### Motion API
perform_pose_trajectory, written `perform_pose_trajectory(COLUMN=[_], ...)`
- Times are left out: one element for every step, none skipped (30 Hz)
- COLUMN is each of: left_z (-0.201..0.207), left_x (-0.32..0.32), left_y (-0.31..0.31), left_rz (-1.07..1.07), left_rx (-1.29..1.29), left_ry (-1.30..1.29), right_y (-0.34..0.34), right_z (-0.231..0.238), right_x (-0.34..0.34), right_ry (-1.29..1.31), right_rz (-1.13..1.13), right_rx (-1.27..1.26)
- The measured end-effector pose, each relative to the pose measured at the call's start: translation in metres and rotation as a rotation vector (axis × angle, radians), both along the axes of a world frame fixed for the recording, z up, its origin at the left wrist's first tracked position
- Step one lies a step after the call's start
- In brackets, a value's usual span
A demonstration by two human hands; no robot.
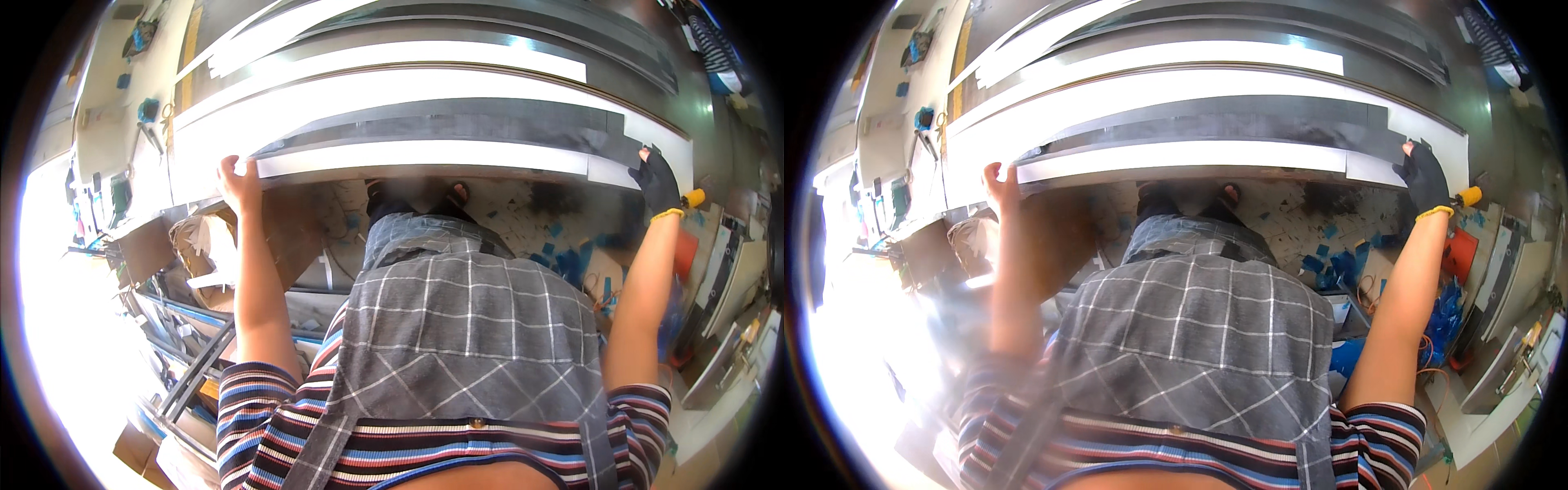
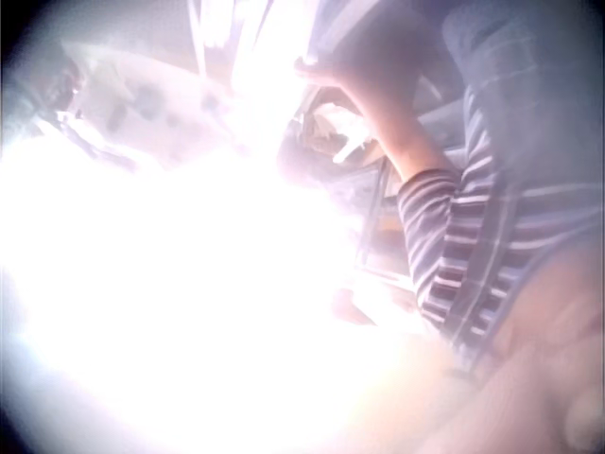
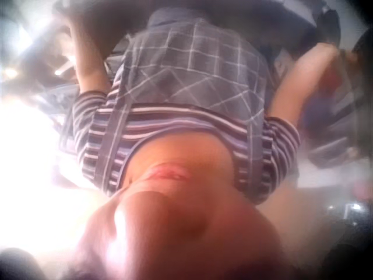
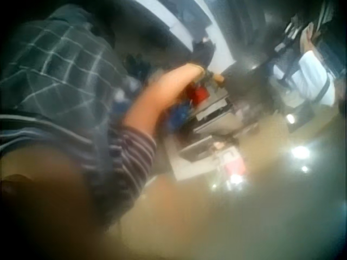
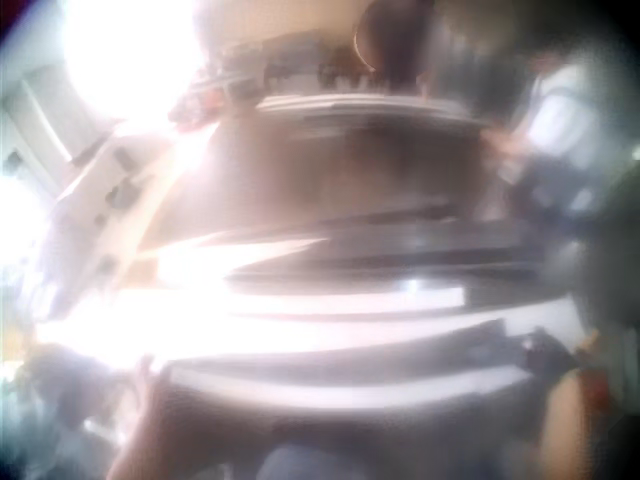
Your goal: The person applies liquid from a container to metal strips using a brush. They pick up individual strips, coat them on both sides, and place them on a workbench.
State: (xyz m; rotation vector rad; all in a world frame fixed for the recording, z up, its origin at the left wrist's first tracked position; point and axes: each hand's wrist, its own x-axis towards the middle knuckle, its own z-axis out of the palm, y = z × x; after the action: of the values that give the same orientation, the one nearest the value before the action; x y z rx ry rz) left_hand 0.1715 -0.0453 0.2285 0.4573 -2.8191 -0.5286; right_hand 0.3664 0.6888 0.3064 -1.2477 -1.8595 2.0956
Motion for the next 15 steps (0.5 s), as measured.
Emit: perform_pose_trajectory(left_z=[0.0, 0.001, 0.0, -0.004, -0.004, -0.004, -0.005, -0.005, -0.004, -0.003, -0.009, -0.015, -0.02, -0.02, -0.024], left_x=[0.006, 0.009, 0.012, 0.011, 0.01, 0.01, 0.009, 0.008, 0.007, 0.004, 0.0, 0.0, 0.0, 0.001, 0.001], left_y=[0.011, 0.018, 0.019, 0.017, 0.015, 0.014, 0.01, 0.008, 0.006, 0.009, 0.005, -0.005, -0.01, -0.007, -0.013], left_rz=[-0.114, -0.102, -0.105, -0.107, -0.112, -0.123, -0.127, -0.122, -0.118, -0.127, -0.161, -0.183, -0.197, -0.196, -0.219], left_rx=[-0.059, 0.015, 0.007, 0.002, -0.005, 0.014, 0.003, -0.002, -0.007, -0.008, -0.037, -0.042, -0.062, -0.086, -0.076], left_ry=[0.029, -0.029, -0.021, -0.009, 0.002, 0.01, -0.002, -0.011, -0.02, -0.019, 0.01, 0.018, 0.025, 0.007, 0.036], right_y=[0.006, 0.011, 0.017, 0.029, 0.031, 0.033, 0.031, 0.023, 0.021, 0.031, 0.044, 0.039, 0.027, 0.025, 0.024], right_z=[0.0, -0.001, -0.003, -0.009, -0.012, -0.015, -0.016, -0.013, -0.016, -0.025, -0.032, -0.032, -0.03, -0.03, -0.031], right_x=[0.002, 0.004, 0.006, 0.005, 0.004, 0.003, 0.0, -0.005, -0.007, -0.006, -0.006, -0.012, -0.018, -0.02, -0.023], right_ry=[-0.006, -0.012, -0.019, -0.022, -0.045, -0.069, -0.093, -0.128, -0.137, -0.144, -0.152, -0.209, -0.27, -0.28, -0.284], right_rz=[0.019, 0.038, 0.057, 0.062, 0.075, 0.087, 0.102, 0.096, 0.109, 0.185, 0.263, 0.266, 0.261, 0.279, 0.302], right_rx=[0.01, 0.021, 0.032, 0.011, 0.034, 0.057, 0.079, 0.123, 0.131, 0.11, 0.091, 0.183, 0.279, 0.327, 0.368])
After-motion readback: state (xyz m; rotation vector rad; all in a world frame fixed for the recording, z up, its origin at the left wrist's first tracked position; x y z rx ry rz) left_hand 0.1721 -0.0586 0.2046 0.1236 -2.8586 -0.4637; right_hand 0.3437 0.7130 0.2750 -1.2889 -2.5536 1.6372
